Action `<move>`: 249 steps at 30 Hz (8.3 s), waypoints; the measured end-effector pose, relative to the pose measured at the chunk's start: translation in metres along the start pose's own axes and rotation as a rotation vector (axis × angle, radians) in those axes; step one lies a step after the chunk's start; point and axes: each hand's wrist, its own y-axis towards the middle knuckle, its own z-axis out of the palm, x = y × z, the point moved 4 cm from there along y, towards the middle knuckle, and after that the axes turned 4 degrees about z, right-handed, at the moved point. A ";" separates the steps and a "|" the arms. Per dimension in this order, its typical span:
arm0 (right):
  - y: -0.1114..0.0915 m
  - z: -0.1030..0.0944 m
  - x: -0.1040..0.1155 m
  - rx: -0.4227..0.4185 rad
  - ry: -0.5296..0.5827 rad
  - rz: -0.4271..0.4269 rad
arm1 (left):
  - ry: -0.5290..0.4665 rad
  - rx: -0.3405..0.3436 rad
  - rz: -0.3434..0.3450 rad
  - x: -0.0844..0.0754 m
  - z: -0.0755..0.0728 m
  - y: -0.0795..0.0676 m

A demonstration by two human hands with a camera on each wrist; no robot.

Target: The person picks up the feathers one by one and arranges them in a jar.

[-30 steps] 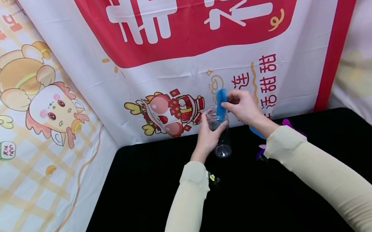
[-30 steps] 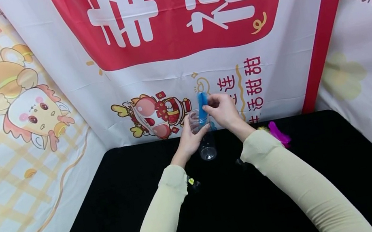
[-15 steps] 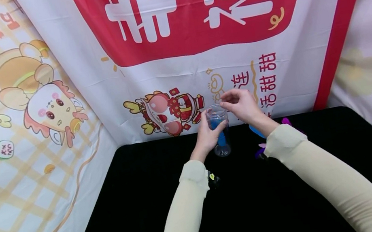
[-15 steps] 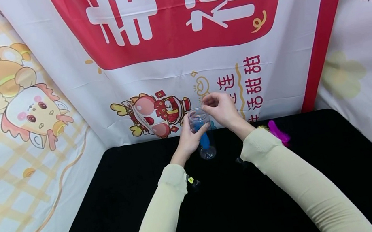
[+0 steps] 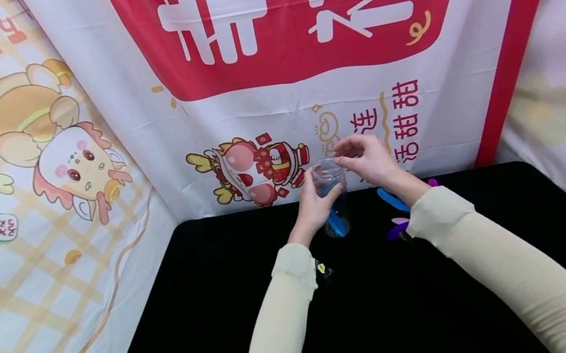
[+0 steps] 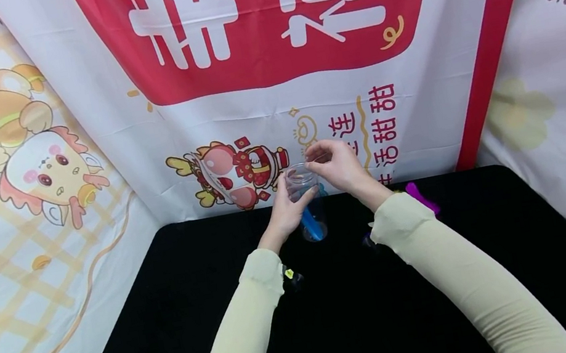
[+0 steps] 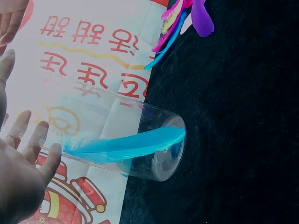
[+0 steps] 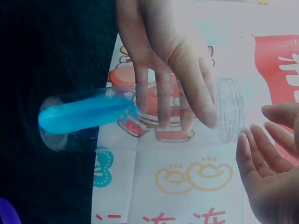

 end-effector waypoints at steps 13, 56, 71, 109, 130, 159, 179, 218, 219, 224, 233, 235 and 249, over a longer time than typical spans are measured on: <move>-0.007 -0.010 0.004 0.063 -0.045 -0.025 | 0.004 -0.027 -0.011 0.002 0.002 -0.002; -0.039 -0.043 -0.042 0.135 -0.117 0.076 | 0.004 -0.019 0.001 0.002 0.001 -0.001; -0.051 -0.050 -0.073 0.137 -0.161 0.075 | 0.005 -0.019 0.003 0.003 0.002 0.000; -0.079 -0.040 -0.121 0.182 -0.279 0.046 | -0.011 -0.018 0.008 0.004 0.002 0.000; -0.097 -0.031 -0.142 0.267 -0.250 0.120 | 0.004 -0.004 0.001 -0.001 0.001 -0.004; -0.100 -0.026 -0.159 0.302 -0.399 0.040 | 0.017 -0.024 -0.004 0.003 0.000 -0.003; -0.099 -0.016 -0.171 0.241 -0.487 -0.039 | -0.005 -0.033 0.007 0.001 0.002 -0.004; -0.089 -0.024 -0.166 0.052 -0.446 -0.045 | 0.020 -0.033 -0.009 0.005 0.001 -0.005; -0.089 -0.025 -0.166 0.044 -0.443 -0.048 | 0.021 -0.033 -0.006 0.005 0.001 -0.005; -0.089 -0.031 -0.159 -0.005 -0.436 -0.076 | 0.026 -0.035 -0.003 0.005 0.001 -0.004; -0.082 -0.043 -0.156 -0.056 -0.424 -0.055 | 0.028 -0.037 -0.008 0.004 0.001 -0.003; -0.081 -0.046 -0.155 -0.068 -0.418 -0.044 | 0.037 -0.038 -0.002 0.004 0.001 -0.003; -0.077 -0.057 -0.154 -0.116 -0.272 0.098 | 0.056 -0.039 0.006 0.002 0.001 -0.003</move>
